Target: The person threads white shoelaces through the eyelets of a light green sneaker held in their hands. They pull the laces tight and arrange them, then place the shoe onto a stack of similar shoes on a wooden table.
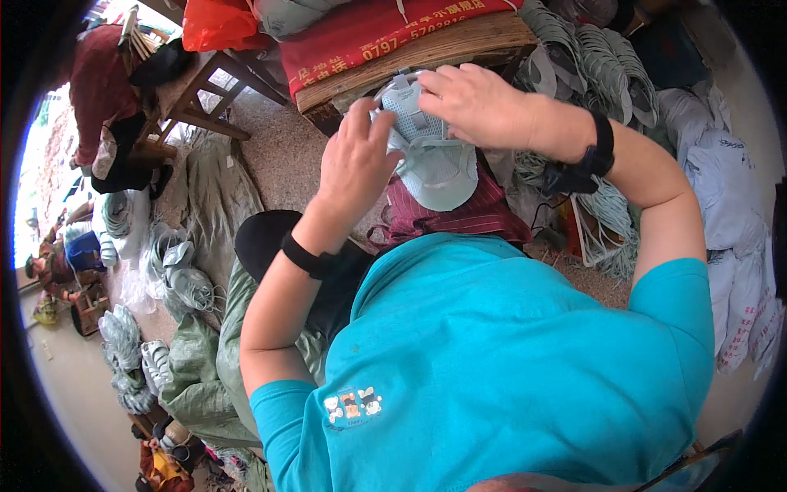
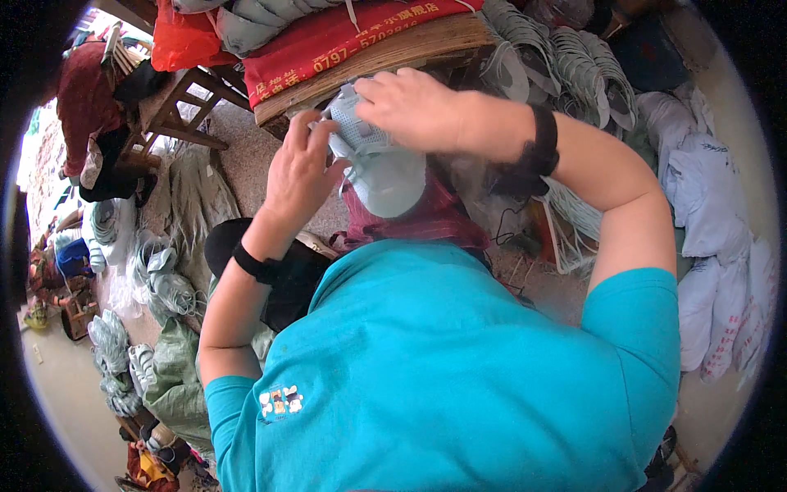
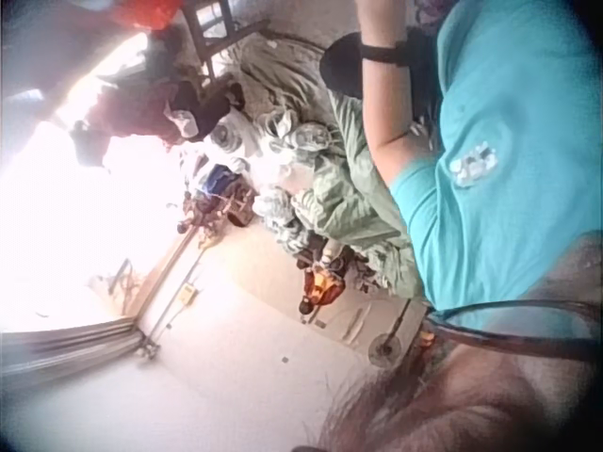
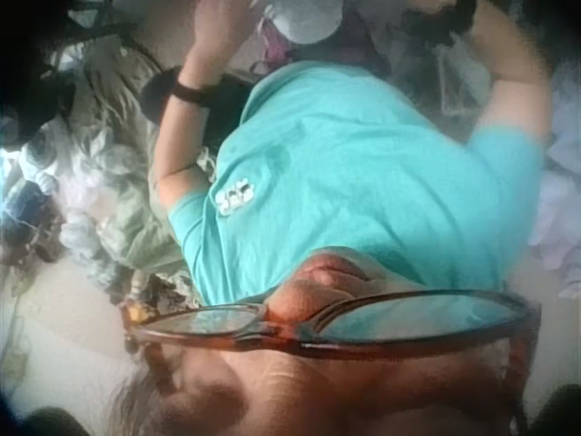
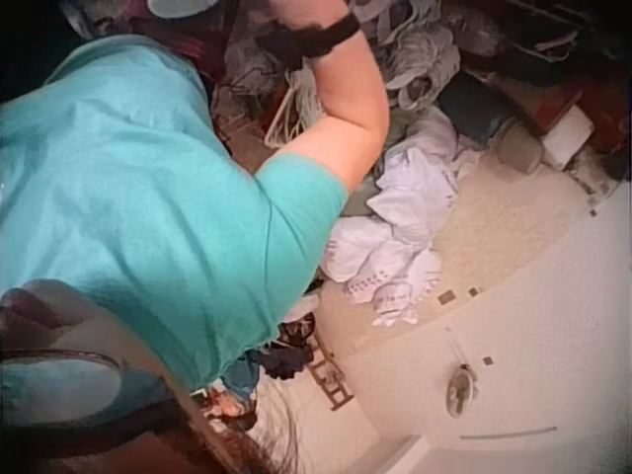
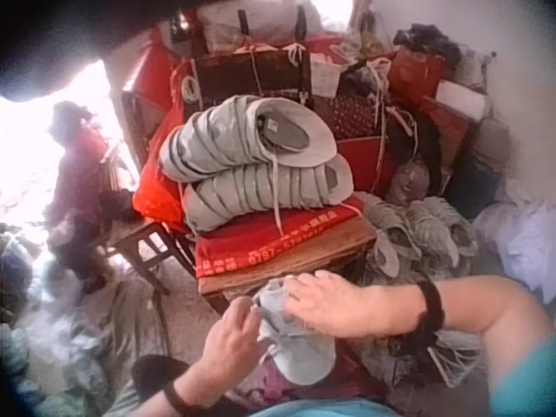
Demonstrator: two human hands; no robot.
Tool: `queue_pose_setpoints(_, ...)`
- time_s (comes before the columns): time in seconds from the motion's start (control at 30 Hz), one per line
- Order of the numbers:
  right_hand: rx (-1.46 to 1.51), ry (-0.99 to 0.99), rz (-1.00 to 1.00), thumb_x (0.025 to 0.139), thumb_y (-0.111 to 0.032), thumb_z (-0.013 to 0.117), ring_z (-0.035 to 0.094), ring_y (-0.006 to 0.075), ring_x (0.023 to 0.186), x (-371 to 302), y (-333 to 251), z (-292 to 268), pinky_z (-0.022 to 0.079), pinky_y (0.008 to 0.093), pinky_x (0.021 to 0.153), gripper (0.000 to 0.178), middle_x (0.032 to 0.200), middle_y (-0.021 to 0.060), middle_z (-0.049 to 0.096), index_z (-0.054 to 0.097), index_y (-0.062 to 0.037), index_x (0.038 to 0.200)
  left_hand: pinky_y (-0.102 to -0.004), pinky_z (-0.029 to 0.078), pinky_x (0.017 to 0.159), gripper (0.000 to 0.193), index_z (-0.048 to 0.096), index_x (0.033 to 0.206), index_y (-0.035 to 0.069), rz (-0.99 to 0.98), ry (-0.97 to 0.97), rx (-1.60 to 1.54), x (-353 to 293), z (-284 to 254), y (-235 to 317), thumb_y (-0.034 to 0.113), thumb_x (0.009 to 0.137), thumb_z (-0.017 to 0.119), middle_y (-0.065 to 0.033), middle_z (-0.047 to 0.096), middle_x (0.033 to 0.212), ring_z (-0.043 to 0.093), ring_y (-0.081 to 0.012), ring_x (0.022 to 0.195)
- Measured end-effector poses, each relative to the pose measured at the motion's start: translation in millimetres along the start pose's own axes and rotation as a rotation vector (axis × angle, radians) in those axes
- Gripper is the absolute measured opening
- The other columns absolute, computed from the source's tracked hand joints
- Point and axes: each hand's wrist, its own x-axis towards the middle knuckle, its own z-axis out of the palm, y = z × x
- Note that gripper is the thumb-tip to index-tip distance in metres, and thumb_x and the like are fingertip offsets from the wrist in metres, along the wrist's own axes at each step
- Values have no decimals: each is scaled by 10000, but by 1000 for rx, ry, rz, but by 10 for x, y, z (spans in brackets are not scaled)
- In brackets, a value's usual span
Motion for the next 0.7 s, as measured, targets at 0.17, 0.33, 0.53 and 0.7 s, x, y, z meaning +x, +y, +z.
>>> queue_pose_setpoints(0.17,291,-431,32,658,-145,782,622,313,929,183,290,-110,498,448,745,339,1027,80,563,597,-55,927,-427,499,770,336,589,1049,62,154,-314,-57,89,55,-304,138,754,730,-112,558,1032,588,-311,947)
queue_pose_setpoints(0.33,336,-391,56,657,-153,782,620,309,849,115,349,-61,482,442,692,304,943,83,554,590,-63,874,-398,478,717,152,651,848,14,51,-187,-164,46,188,-318,149,801,702,-122,557,922,569,-299,866)
queue_pose_setpoints(0.53,592,-238,204,750,-248,700,609,288,857,-57,279,24,482,428,730,195,918,89,568,618,-72,764,-322,451,720,161,665,761,-3,-218,-48,-392,-37,451,-218,137,839,672,-79,545,913,544,-213,867)
queue_pose_setpoints(0.7,652,-47,406,779,-204,675,591,249,836,-81,77,293,474,371,725,164,896,83,549,649,-43,762,-265,379,847,241,677,787,8,-450,41,-988,-61,391,-40,209,917,646,-27,550,1007,491,-145,974)
